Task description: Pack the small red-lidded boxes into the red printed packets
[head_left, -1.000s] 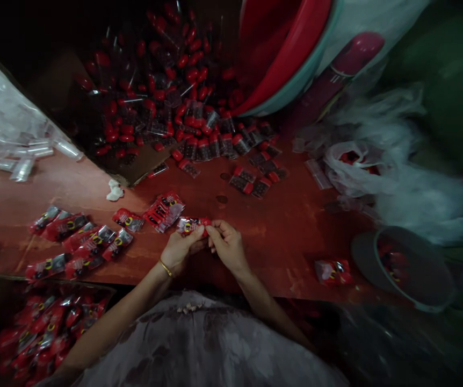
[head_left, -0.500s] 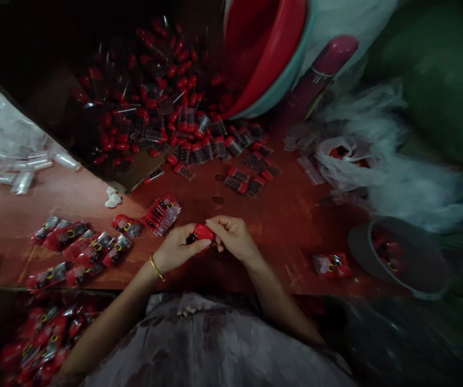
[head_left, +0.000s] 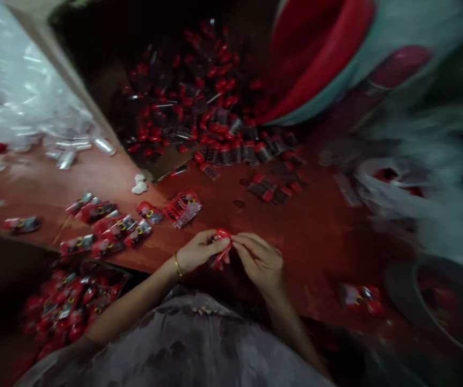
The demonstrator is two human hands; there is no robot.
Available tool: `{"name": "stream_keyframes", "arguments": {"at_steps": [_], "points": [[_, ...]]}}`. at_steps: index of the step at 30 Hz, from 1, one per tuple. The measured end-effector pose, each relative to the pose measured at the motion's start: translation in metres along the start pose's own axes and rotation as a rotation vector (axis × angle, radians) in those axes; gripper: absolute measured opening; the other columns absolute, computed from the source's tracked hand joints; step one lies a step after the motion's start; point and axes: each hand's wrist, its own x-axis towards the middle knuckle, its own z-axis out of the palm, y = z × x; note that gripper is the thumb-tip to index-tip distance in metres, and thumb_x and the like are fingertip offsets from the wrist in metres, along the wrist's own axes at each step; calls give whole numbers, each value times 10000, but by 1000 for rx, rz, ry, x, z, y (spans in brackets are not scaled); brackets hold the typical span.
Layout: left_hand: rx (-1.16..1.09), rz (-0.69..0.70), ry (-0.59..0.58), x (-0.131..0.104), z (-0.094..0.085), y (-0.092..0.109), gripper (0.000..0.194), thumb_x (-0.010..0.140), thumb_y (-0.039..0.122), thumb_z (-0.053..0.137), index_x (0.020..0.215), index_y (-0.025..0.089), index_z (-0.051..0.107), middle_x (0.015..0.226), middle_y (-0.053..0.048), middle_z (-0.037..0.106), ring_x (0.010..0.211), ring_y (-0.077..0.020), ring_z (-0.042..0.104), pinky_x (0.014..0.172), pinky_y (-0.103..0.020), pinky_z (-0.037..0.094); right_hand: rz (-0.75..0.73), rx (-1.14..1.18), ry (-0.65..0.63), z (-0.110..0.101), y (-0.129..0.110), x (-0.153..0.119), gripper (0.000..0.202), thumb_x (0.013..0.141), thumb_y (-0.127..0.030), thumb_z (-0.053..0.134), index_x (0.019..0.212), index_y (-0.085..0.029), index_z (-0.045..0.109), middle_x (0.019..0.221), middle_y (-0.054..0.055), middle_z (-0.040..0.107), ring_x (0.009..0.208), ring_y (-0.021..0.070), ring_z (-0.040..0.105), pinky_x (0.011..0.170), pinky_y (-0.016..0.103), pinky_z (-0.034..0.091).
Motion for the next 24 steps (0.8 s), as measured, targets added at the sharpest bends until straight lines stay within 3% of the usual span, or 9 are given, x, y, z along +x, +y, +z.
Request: {"name": "stream_keyframes", "arguments": {"at_steps": [5,13,16,19,22,24], "points": [[-50,-28,6,-3,-1,-1,516,616,631,615,727,134,527,515,13,577,423,-86,538,429,-185,402,-132,-184,23,8,2,-8,99,821,-141,539,804,-179,629,740,44,682,683,141,657,651,235,530],[63,50,66,-6,-3,-14,483,661,632,563,684,151,530,474,40,525,385,-68,444,404,-190,355,-95,-228,-5,17,2,-9,105,835,-212,486,808,-183,583,687,19,659,607,130,640,579,209,509],[245,89,226,-13,-9,-18,436,657,554,625,805,145,590,567,33,555,486,-86,492,469,-198,386,5,-173,-33,27,2,-11,124,841,-248,480,810,-192,586,671,11,657,574,133,632,546,215,503],[568,206,456,-33,-21,-10,525,684,489,635,1101,179,561,712,20,607,596,-104,525,558,-210,414,156,-22,-95,39,-4,-15,129,855,-252,466,845,-198,582,687,7,658,552,124,630,528,212,510],[839,272,700,-61,-49,7,466,756,498,554,1116,201,551,709,21,617,544,-102,507,573,-226,418,273,132,-164,49,-8,-18,143,878,-228,423,924,-199,556,753,14,658,587,113,644,558,210,528],[1025,272,897,-77,-77,19,430,760,511,540,1045,191,582,654,19,606,495,-108,492,547,-235,406,270,134,-198,53,-8,-20,151,878,-210,415,957,-200,544,771,17,658,633,115,652,590,215,530]]}}
